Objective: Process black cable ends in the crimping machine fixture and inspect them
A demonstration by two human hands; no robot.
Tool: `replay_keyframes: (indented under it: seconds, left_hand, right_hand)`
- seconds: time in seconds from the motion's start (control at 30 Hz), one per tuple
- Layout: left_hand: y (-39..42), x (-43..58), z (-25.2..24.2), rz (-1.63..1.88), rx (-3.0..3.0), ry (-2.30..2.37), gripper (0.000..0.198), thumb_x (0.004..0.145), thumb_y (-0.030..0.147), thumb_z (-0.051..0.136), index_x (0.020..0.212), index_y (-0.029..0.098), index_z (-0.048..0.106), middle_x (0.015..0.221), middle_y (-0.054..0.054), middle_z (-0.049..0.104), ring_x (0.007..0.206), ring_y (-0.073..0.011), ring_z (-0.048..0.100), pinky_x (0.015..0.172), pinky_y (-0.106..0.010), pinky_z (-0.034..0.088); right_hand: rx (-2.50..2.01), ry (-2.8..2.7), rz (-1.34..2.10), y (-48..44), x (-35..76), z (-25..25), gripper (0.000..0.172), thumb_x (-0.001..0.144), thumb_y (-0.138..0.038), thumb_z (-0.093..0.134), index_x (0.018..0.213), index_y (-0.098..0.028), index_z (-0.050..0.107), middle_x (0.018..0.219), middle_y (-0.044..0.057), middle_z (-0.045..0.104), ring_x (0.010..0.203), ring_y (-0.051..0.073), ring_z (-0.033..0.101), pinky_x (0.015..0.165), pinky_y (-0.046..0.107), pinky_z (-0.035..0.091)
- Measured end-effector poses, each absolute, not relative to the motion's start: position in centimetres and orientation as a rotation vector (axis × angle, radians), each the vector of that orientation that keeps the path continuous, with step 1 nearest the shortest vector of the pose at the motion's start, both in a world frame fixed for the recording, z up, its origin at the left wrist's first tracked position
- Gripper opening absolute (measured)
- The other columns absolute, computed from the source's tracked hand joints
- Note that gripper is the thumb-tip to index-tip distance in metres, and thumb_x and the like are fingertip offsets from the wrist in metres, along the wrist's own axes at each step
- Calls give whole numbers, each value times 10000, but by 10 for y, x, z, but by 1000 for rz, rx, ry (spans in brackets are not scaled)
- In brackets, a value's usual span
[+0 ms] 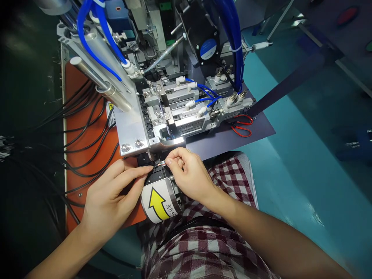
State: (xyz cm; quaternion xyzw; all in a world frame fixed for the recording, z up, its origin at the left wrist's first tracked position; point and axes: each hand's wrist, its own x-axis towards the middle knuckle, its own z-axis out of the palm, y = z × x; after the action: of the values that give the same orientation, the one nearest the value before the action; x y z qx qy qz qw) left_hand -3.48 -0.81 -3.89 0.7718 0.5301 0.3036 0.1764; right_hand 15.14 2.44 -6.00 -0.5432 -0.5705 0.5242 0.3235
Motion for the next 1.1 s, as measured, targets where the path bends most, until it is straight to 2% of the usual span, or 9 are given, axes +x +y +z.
replay_keyframes:
  seconds: [0.23,0.33,0.43,0.5,0.63,0.7,0.87,1.1]
  left_hand:
    - [-7,-35,-39,856,2181,1499,210,866,93,561,1017,198,663,820,-1,550,721,-98,556,624,-199,457]
    - [-7,-34,-39,855,2191,1496,213,863,83,564,1019,186,666,839,-7,562,746,-98,564,644,-196,459]
    - [-7,-34,-38,863,2200,1490,207,860,73,565,1014,169,665,841,-7,562,745,-91,566,653,-186,458]
    - [-7,-33,-38,855,2193,1493,204,863,78,564,1017,165,665,833,-4,551,731,-88,560,646,-186,456]
    - [-7,-34,-39,862,2186,1501,199,862,83,567,1015,162,668,814,0,529,714,-86,549,628,-188,450]
    - [-8,-34,-39,861,2185,1502,204,861,80,568,1020,162,667,817,1,529,717,-84,547,630,-187,449]
    - [-8,-35,-38,846,2180,1499,214,862,75,570,1029,171,663,824,3,530,727,-79,544,642,-183,448]
    - [-7,-34,-37,861,2203,1488,202,858,61,576,1017,143,669,828,1,527,739,-66,537,655,-163,439]
  right_hand:
    - [-1522,-1526,1351,27,150,-54,131,867,-265,527,792,-177,589,755,24,639,680,147,581,623,262,449]
    - [-1617,-1571,1493,37,153,-45,157,849,-266,533,751,-166,605,637,0,611,558,125,541,535,244,410]
    - [-1631,-1538,1694,41,156,-41,202,855,-281,522,711,-162,598,483,-38,513,444,109,470,469,235,368]
    - [-1612,-1502,1539,39,156,-42,203,863,-296,527,732,-160,600,555,-22,555,471,107,482,473,234,370]
    - [-1472,-1534,1280,28,151,-47,150,871,-271,540,826,-168,639,773,25,645,637,133,561,575,250,424]
    - [-1444,-1515,1265,27,147,-48,129,852,-271,577,808,-171,646,753,21,632,655,138,559,591,252,430]
    - [-1407,-1428,1299,29,143,-50,92,802,-254,641,765,-170,638,620,-23,545,548,107,474,521,238,388]
    - [-1461,-1547,1214,23,146,-53,98,847,-222,564,782,-164,609,687,0,589,596,117,523,560,245,412]
